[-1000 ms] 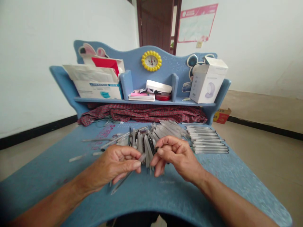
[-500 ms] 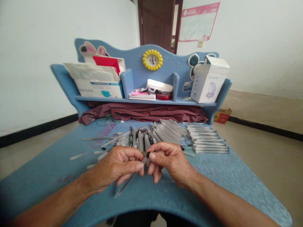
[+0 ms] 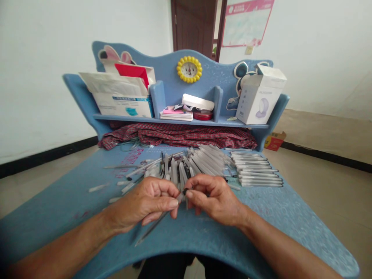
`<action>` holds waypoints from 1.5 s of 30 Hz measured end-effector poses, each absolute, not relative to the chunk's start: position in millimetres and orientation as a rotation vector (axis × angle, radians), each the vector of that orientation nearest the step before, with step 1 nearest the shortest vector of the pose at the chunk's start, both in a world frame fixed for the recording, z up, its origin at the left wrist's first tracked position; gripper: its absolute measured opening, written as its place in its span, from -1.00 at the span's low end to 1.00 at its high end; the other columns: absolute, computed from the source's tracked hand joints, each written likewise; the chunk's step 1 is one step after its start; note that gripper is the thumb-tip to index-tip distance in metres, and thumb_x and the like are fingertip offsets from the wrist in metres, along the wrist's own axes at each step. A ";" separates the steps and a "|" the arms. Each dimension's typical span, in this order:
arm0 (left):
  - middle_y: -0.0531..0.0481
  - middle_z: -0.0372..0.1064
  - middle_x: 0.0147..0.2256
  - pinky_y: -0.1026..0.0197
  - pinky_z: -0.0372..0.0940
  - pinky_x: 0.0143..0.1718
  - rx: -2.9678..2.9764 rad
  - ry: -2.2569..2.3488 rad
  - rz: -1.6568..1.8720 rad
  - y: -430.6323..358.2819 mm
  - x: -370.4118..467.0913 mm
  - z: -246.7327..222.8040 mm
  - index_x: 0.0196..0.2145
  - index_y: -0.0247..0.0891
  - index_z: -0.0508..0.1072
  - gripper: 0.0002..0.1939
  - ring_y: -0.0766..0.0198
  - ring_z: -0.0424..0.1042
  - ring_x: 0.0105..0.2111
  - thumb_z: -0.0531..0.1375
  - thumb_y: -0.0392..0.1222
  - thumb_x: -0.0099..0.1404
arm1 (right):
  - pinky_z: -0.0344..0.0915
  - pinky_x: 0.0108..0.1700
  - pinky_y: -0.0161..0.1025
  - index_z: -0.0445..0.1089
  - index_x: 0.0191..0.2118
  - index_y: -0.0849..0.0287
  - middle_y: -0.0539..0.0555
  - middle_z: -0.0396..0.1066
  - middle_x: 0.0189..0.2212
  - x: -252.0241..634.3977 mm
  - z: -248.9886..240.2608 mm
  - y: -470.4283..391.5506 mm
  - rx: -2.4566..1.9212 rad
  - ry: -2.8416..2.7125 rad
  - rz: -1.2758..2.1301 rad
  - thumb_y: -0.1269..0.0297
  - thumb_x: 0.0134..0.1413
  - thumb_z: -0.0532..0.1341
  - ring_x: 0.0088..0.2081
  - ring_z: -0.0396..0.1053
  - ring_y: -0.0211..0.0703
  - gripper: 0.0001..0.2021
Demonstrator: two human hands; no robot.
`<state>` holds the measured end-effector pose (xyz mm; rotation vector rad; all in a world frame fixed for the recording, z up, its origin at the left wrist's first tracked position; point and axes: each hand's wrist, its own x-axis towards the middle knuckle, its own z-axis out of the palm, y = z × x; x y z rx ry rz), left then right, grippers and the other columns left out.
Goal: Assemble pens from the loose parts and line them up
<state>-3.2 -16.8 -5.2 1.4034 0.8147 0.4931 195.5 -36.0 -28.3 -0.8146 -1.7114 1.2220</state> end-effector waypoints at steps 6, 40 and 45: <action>-0.02 0.47 -0.53 0.46 -0.13 -0.80 1.372 0.803 0.376 -15.9 -2.6 -6.2 -0.41 -0.38 0.41 -0.86 0.59 0.07 -0.81 0.24 -0.23 0.10 | 0.24 -0.53 -0.39 0.35 -0.37 0.27 0.00 0.34 -0.59 202.7 -21.9 -36.5 -0.883 -1.974 1.023 0.27 0.10 0.21 -0.58 0.28 -0.35 -0.85; 0.05 0.42 -0.61 0.45 -0.15 -0.82 1.359 0.837 0.328 -16.3 -1.0 -10.5 -0.46 -0.37 0.40 -0.80 0.58 0.04 -0.82 0.30 -0.20 -0.01 | 0.11 -0.64 -0.45 0.32 -0.51 0.25 -0.06 0.23 -0.68 204.4 -25.8 -35.1 -0.984 -2.079 1.188 0.03 0.16 0.11 -0.65 0.20 -0.40 -0.61; 0.05 0.41 -0.61 0.45 -0.13 -0.82 1.377 0.842 0.325 -16.5 -1.4 -9.5 -0.46 -0.37 0.38 -0.79 0.56 0.04 -0.82 0.29 -0.20 -0.01 | 0.15 -0.60 -0.44 0.32 -0.47 0.26 -0.07 0.24 -0.65 204.2 -25.5 -35.5 -0.968 -2.065 1.171 0.04 0.12 0.16 -0.64 0.23 -0.40 -0.66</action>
